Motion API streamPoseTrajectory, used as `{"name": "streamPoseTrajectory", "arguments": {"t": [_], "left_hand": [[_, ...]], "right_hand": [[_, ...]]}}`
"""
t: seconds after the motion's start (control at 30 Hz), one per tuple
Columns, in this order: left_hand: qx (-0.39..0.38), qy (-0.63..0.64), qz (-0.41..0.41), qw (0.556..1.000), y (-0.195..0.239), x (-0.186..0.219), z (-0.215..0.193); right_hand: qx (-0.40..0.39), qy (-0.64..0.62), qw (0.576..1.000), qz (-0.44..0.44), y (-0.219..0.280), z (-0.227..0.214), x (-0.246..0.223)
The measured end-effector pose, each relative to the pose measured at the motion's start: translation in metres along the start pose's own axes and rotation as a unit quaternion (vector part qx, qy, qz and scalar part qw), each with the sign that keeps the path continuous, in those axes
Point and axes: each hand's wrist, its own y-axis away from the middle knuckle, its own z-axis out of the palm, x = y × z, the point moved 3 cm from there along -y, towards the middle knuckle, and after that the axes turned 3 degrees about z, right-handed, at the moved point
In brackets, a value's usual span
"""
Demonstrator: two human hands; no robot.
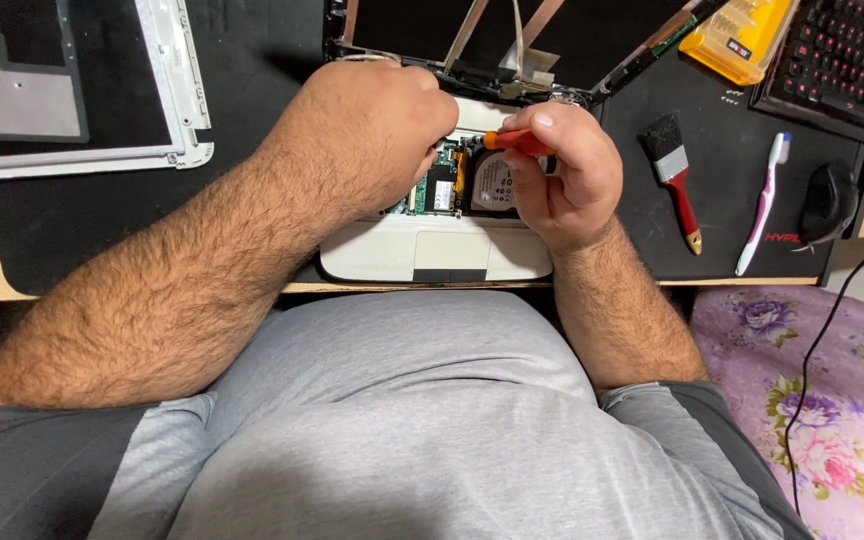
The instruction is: The person installs a 2.5-inch hard drive into a disassembled laptop. They place the drive into the bay, connect the ribbon cable, and secure the drive with multiple screws using a screwdriver.
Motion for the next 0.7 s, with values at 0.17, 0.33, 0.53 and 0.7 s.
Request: {"name": "streamPoseTrajectory", "arguments": {"t": [0.17,0.33,0.53,0.7], "left_hand": [[-0.003,0.010,-0.006,1.000,0.000,0.000,0.000],[0.020,0.004,-0.001,1.000,0.001,0.000,0.001],[0.022,0.066,-0.024,0.997,-0.005,0.005,-0.007],[0.092,0.230,-0.019,0.969,-0.013,0.013,-0.016]], "right_hand": [[-0.012,0.038,0.999,-0.011,-0.001,0.001,-0.004],[-0.005,0.056,0.998,-0.017,-0.003,0.003,-0.008],[0.011,0.019,0.999,-0.033,-0.019,0.004,-0.024],[0.053,0.010,0.997,-0.046,-0.022,0.005,-0.019]]}}
